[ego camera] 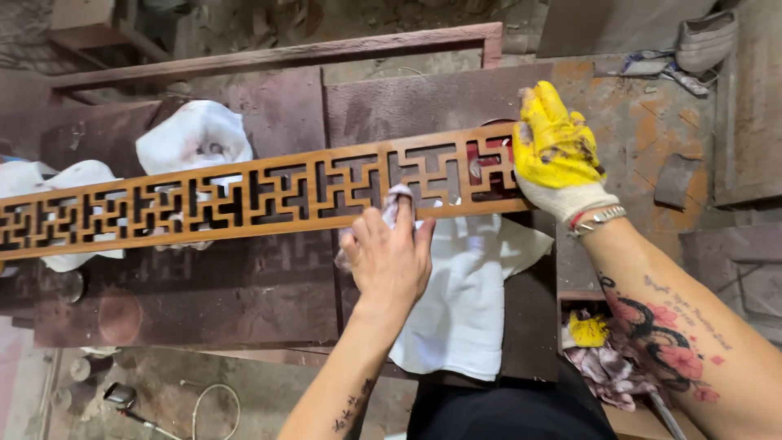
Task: The recorder is wiping down a decorative wooden lattice with a cloth, likely applying a stain or finish.
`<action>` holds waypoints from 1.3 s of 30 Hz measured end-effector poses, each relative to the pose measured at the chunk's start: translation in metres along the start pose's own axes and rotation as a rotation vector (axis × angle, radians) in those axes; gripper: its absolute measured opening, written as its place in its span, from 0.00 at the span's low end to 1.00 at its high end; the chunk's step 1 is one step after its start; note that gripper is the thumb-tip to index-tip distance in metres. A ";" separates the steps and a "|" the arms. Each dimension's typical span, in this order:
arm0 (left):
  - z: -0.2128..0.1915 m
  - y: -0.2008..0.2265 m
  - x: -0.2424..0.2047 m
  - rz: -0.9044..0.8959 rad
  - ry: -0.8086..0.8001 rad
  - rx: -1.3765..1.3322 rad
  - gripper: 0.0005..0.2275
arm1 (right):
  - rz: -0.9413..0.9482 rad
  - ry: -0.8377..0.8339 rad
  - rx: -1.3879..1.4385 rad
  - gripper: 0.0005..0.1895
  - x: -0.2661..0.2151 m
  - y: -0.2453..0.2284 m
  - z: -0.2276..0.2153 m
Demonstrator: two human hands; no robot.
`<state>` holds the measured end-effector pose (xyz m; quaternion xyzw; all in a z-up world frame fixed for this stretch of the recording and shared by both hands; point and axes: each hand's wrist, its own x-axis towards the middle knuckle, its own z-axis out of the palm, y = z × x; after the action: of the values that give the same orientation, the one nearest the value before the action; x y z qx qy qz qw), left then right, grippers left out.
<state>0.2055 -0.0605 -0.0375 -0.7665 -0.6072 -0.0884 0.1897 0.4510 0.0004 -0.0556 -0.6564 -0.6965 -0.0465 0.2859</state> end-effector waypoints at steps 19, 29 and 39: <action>0.012 0.027 0.016 0.038 -0.016 -0.137 0.22 | -0.062 0.004 -0.032 0.23 -0.004 0.009 0.003; 0.021 0.031 0.024 -0.066 0.029 -0.101 0.21 | -0.057 0.032 -0.034 0.23 0.001 0.000 -0.004; 0.019 0.022 0.041 -0.188 -0.310 -0.306 0.24 | 0.312 -0.462 0.100 0.30 0.010 -0.006 -0.017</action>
<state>0.2350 -0.0201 -0.0436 -0.7307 -0.6774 -0.0781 -0.0332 0.4511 0.0012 -0.0351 -0.7340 -0.6352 0.1833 0.1555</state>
